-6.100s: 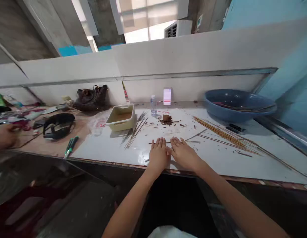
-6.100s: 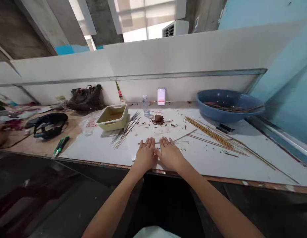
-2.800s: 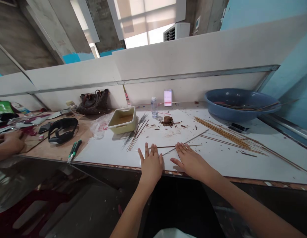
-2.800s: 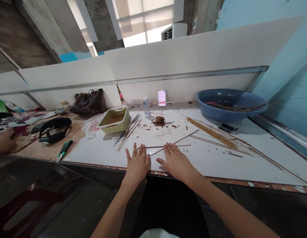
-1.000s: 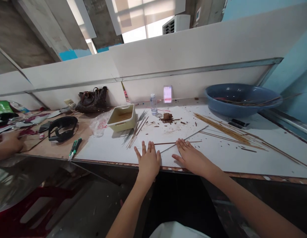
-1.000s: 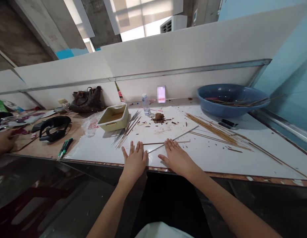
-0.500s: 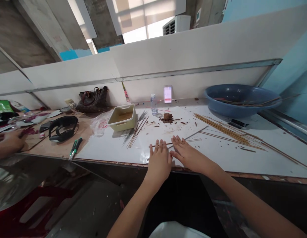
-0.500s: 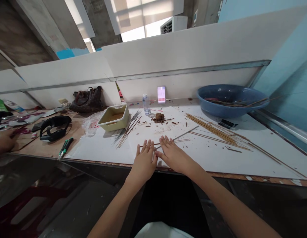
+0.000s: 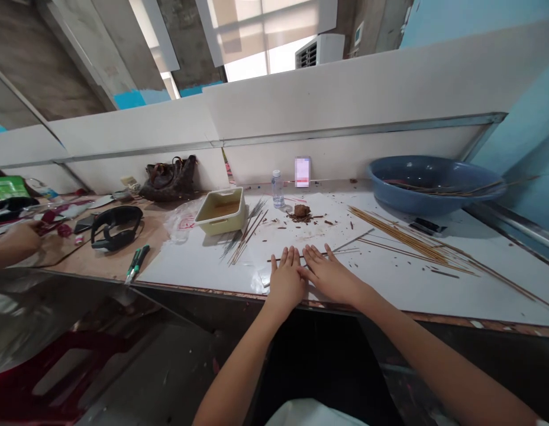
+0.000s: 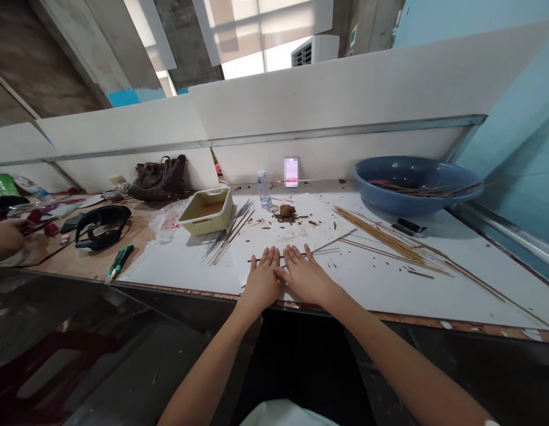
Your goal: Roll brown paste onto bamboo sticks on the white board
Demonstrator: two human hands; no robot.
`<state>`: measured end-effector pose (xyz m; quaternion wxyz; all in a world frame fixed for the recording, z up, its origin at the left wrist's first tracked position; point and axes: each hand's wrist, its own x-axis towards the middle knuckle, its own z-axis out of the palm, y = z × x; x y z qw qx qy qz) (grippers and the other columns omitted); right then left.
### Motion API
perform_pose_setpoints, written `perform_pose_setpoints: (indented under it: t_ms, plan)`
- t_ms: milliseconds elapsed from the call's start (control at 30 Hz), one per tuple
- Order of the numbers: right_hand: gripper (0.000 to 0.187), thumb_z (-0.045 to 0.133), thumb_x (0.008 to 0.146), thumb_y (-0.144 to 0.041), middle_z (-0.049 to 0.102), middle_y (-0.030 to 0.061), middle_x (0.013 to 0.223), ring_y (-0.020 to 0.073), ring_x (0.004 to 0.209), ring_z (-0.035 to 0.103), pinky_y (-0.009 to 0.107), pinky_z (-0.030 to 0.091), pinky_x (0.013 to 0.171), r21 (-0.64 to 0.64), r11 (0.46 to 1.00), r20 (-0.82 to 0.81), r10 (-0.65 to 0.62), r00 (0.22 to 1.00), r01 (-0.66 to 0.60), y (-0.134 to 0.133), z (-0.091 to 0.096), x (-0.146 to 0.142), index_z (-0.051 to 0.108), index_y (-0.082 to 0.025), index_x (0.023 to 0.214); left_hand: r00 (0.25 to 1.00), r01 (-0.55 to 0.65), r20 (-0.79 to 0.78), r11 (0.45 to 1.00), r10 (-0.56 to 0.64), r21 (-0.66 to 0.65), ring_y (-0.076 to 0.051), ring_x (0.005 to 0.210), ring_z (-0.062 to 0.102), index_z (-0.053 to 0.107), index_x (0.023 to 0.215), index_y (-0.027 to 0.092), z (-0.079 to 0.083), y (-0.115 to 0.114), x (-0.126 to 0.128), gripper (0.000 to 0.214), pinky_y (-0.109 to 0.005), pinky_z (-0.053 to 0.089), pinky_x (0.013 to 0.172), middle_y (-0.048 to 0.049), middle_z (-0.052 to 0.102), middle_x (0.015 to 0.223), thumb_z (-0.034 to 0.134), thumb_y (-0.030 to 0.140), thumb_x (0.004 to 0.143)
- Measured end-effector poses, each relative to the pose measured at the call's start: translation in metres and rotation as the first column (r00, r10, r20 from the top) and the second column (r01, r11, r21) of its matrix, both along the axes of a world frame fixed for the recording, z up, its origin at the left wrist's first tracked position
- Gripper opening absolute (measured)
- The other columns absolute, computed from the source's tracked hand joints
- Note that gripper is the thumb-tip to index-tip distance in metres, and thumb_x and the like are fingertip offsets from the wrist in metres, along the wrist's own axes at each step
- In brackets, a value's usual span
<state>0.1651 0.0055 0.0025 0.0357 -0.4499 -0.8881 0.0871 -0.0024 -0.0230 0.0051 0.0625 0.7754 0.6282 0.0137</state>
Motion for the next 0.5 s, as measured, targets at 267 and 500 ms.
perform_pose_setpoints:
  t_ms: [267,500]
  plan:
    - [0.068,0.024,0.119,-0.053,0.048,0.0211,0.174,0.0368,0.167,0.038,0.073,0.010,0.138,0.105,0.993,-0.038,0.059,0.998,-0.054,-0.017,-0.013,0.011,0.040,-0.021,0.177,1.000,0.015,0.027,0.997,-0.017,0.072,-0.028,0.173,0.028,0.035,0.176,0.009,-0.008,-0.022,-0.006,0.066,-0.063,0.012,0.143,-0.0126,0.034,0.182,0.032,0.026,0.112]
    - [0.073,0.027,0.118,-0.054,0.040,0.0267,0.177,0.0373,0.170,0.032,0.069,0.014,0.139,0.041,0.999,0.034,-0.014,0.999,0.013,0.014,-0.005,0.005,0.038,-0.010,0.176,0.999,-0.022,0.032,0.997,0.020,0.072,-0.029,0.172,0.029,0.038,0.174,0.008,0.003,0.002,-0.009,0.064,-0.067,0.010,0.142,-0.0161,0.036,0.181,0.026,0.027,0.114]
